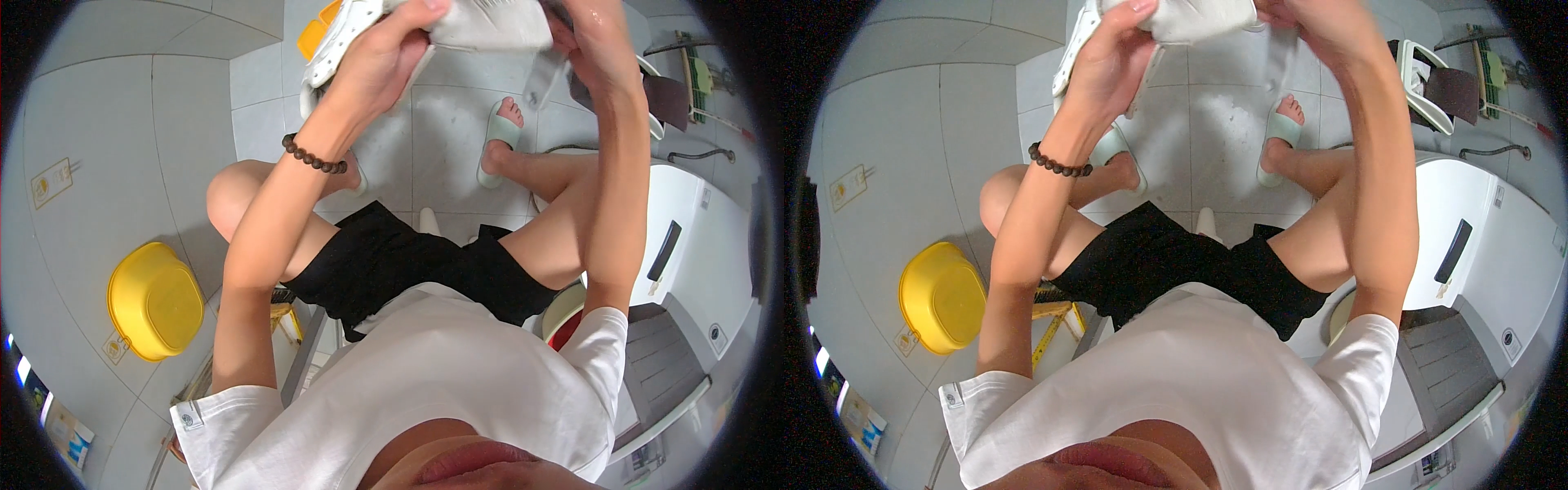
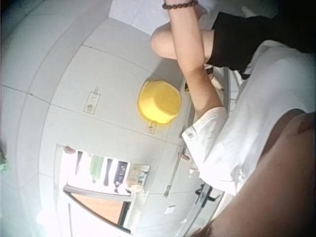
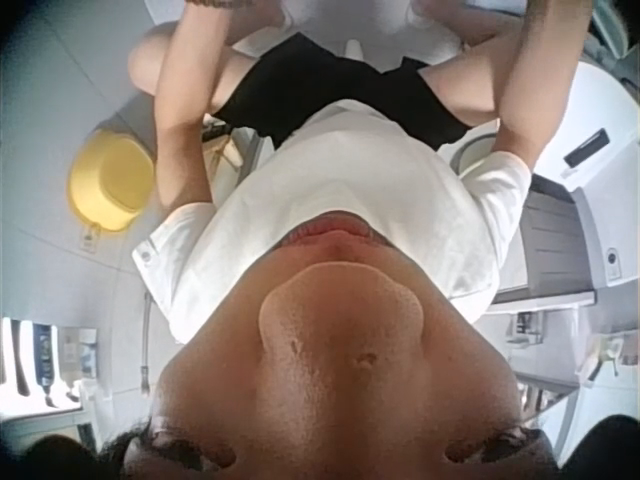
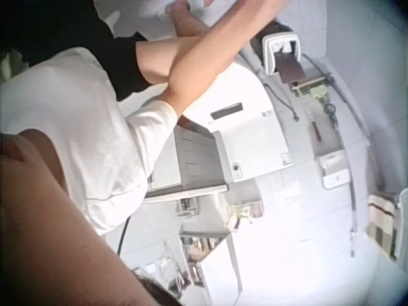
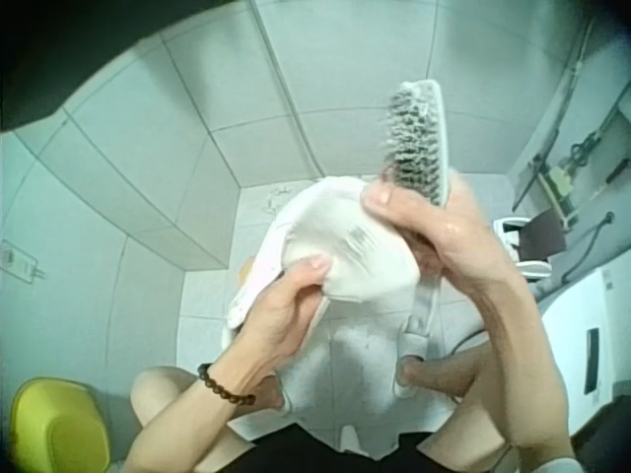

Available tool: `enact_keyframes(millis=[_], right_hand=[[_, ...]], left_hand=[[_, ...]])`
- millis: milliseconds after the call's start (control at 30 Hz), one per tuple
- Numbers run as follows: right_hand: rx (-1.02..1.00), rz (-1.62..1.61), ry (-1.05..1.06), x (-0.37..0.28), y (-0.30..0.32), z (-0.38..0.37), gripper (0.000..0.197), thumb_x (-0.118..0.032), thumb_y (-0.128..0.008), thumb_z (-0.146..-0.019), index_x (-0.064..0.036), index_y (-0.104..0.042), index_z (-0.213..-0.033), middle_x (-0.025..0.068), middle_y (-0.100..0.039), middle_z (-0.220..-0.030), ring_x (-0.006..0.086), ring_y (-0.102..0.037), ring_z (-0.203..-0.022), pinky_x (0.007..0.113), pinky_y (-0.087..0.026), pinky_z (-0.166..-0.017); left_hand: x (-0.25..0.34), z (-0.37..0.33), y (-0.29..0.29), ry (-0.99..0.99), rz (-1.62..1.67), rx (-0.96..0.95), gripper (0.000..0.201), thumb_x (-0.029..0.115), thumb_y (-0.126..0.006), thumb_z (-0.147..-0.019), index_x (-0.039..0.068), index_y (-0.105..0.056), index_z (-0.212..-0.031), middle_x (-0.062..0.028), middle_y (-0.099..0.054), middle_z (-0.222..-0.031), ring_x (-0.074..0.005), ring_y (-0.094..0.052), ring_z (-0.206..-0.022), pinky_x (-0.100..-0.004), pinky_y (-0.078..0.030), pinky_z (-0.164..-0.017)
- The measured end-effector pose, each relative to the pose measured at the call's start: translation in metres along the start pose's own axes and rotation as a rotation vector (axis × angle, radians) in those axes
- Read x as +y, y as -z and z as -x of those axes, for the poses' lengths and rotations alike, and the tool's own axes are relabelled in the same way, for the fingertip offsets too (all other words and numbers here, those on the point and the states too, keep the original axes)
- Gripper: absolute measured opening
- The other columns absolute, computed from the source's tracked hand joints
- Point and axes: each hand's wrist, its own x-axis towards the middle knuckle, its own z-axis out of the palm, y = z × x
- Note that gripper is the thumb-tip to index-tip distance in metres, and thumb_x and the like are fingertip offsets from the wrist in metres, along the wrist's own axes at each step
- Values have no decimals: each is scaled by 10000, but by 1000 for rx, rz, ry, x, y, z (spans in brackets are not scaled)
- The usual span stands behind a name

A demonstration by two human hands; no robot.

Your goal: The person cleans a shoe by scrubbing its outer surfaces, tongue, and interior lining using brushes and cleaning paste.

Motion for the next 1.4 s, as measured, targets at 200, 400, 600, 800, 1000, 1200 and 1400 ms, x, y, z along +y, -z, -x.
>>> enact_keyframes(millis=[200, 400, 600, 800, 1000, 1200, 1400], right_hand=[[310, 528, 379, 14, -18, 3, 355, -281, -693, -967, -3, -520, -1106, 21, -550, -769, 150, -546, -680, 314, -464, -612], [42, 755, 242, 54, -57, 6, 536, -276, -608, -987, 59, -387, -1344, 344, -665, -911, 510, -683, -818, 540, -532, -694], [182, 814, 327, 57, -58, -4, 455, -286, -547, -1022, 74, -422, -1271, 353, -668, -853, 531, -663, -752, 592, -524, -642], [271, 1076, 105, 52, -53, -10, 358, -295, -543, -1023, 46, -456, -1088, 329, -666, -771, 521, -664, -730, 582, -537, -637], [172, 1105, 171, 57, -61, 3, 429, -350, -580, -1015, 61, -466, -1061, 302, -656, -717, 478, -682, -707, 543, -539, -566], [20, 1027, 161, 59, -71, 9, 434, -372, -601, -1019, 44, -478, -1032, 263, -628, -627, 440, -679, -621, 495, -520, -488], [145, 1217, 515, 77, -62, 8, 420, -364, -606, -1023, 37, -481, -1031, 246, -614, -595, 435, -664, -567, 503, -498, -461]], left_hand=[[0, -6, 11, 6, 61, 213, 385, 144, -627, -994, -41, -562, -1326, -94, -641, -1277, -179, -600, -1199, -298, -450, -1064], [-7, 3, 24, 256, -66, 399, 289, 179, -598, -1021, 5, -603, -1251, -66, -666, -1182, -150, -619, -1108, -287, -471, -990], [15, 4, -17, 180, 113, 241, 197, 266, -575, -1043, 86, -646, -1083, 18, -616, -979, -71, -547, -868, -236, -442, -808], [-5, 11, 20, 168, -65, 125, 200, 282, -550, -1056, 112, -637, -996, 40, -555, -884, -51, -491, -792, -223, -395, -719], [5, 15, 9, 290, -507, 238, 305, 253, -521, -1062, 116, -600, -802, 71, -467, -676, -51, -383, -581, -225, -289, -530], [-1, 13, 28, 136, -404, 247, 310, 213, -487, -1070, 85, -614, -816, 65, -489, -681, -46, -405, -594, -224, -315, -541], [2, 13, 30, 98, -440, 283, 326, 250, -518, -1073, 88, -610, -806, 65, -509, -680, -42, -409, -578, -225, -304, -529]])
